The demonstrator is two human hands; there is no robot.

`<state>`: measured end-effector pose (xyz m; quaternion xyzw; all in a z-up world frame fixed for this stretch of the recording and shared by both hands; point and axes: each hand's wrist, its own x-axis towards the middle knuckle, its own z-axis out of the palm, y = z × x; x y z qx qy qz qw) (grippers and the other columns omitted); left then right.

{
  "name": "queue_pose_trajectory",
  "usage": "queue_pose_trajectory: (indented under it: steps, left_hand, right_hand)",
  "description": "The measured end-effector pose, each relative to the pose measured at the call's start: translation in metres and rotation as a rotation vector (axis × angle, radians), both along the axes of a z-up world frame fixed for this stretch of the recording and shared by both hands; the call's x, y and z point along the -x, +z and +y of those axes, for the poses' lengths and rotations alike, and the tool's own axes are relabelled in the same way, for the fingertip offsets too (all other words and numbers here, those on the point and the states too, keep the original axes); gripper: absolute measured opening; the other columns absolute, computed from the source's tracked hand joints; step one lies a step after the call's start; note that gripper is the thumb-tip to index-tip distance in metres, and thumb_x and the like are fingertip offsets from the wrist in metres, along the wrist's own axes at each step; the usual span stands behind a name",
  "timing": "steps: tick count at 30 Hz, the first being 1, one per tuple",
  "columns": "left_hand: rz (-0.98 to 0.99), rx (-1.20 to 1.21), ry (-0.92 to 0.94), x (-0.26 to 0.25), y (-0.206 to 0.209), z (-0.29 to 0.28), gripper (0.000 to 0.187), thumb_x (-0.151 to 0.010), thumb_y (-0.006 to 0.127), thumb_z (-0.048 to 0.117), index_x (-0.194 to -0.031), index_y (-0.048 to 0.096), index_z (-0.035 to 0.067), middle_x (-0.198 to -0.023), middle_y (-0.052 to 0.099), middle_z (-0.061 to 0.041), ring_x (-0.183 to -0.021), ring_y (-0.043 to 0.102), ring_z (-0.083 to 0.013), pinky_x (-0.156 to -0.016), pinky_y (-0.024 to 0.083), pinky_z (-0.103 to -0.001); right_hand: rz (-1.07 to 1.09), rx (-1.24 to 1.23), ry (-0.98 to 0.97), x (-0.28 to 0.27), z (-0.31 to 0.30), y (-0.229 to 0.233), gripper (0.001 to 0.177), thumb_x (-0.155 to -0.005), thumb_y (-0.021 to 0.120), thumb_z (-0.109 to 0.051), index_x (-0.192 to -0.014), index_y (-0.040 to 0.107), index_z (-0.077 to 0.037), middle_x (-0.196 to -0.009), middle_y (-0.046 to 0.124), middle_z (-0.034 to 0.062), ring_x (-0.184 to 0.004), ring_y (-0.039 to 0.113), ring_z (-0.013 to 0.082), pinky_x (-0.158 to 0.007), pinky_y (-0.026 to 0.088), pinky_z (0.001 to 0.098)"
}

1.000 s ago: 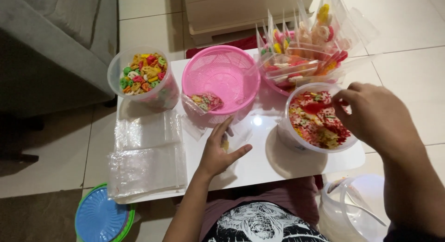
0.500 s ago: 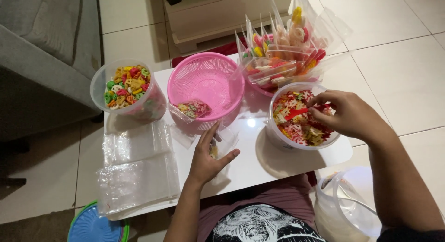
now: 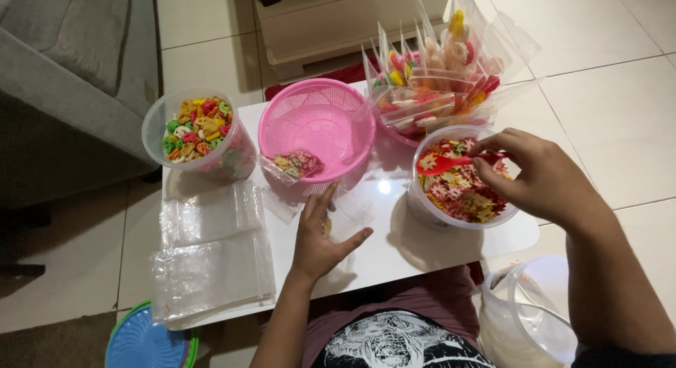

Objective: Packaging snack mixes into small plastic bags using a spoon and manual placement.

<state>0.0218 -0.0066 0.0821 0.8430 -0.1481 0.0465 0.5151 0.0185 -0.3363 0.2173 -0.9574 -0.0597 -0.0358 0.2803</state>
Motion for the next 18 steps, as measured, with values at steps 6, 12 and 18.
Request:
queue_pose_trajectory:
  steps: [6, 12, 18]
  left_hand:
    - [-0.069, -0.072, -0.034, 0.005, 0.013, -0.009, 0.103, -0.066, 0.090, 0.053, -0.153, 0.042, 0.026, -0.110, 0.056, -0.005, -0.091, 0.057, -0.0196, -0.080, 0.055, -0.037]
    - [0.038, 0.146, -0.174, 0.004, -0.004, -0.016, 0.101, -0.065, 0.092, 0.051, -0.150, 0.053, 0.013, -0.106, 0.060, -0.012, -0.092, 0.060, -0.0234, -0.084, 0.051, -0.038]
    - [0.111, 0.121, -0.149, 0.003, 0.004, -0.009, 0.092, -0.072, 0.086, 0.044, -0.151, 0.049, 0.014, -0.127, 0.059, -0.003, -0.096, 0.054, -0.0145, -0.079, 0.049, -0.030]
  right_hand:
    - [-0.255, 0.118, 0.290, 0.004, 0.050, 0.018, 0.017, -0.086, 0.073, -0.016, -0.101, 0.073, -0.009, -0.117, 0.074, 0.0070, -0.094, 0.071, 0.0284, -0.074, 0.058, 0.0431]
    - [-0.362, 0.408, 0.394, -0.004, 0.076, -0.020, 0.016, -0.085, 0.073, -0.019, -0.100, 0.072, -0.015, -0.091, 0.069, 0.0075, -0.086, 0.071, 0.0299, -0.076, 0.055, 0.0389]
    - [-0.328, 0.330, 0.217, 0.004, 0.055, 0.016, 0.020, -0.086, 0.079, -0.017, -0.106, 0.079, -0.019, -0.106, 0.076, 0.0057, -0.079, 0.070, 0.0221, -0.058, 0.061, 0.0348]
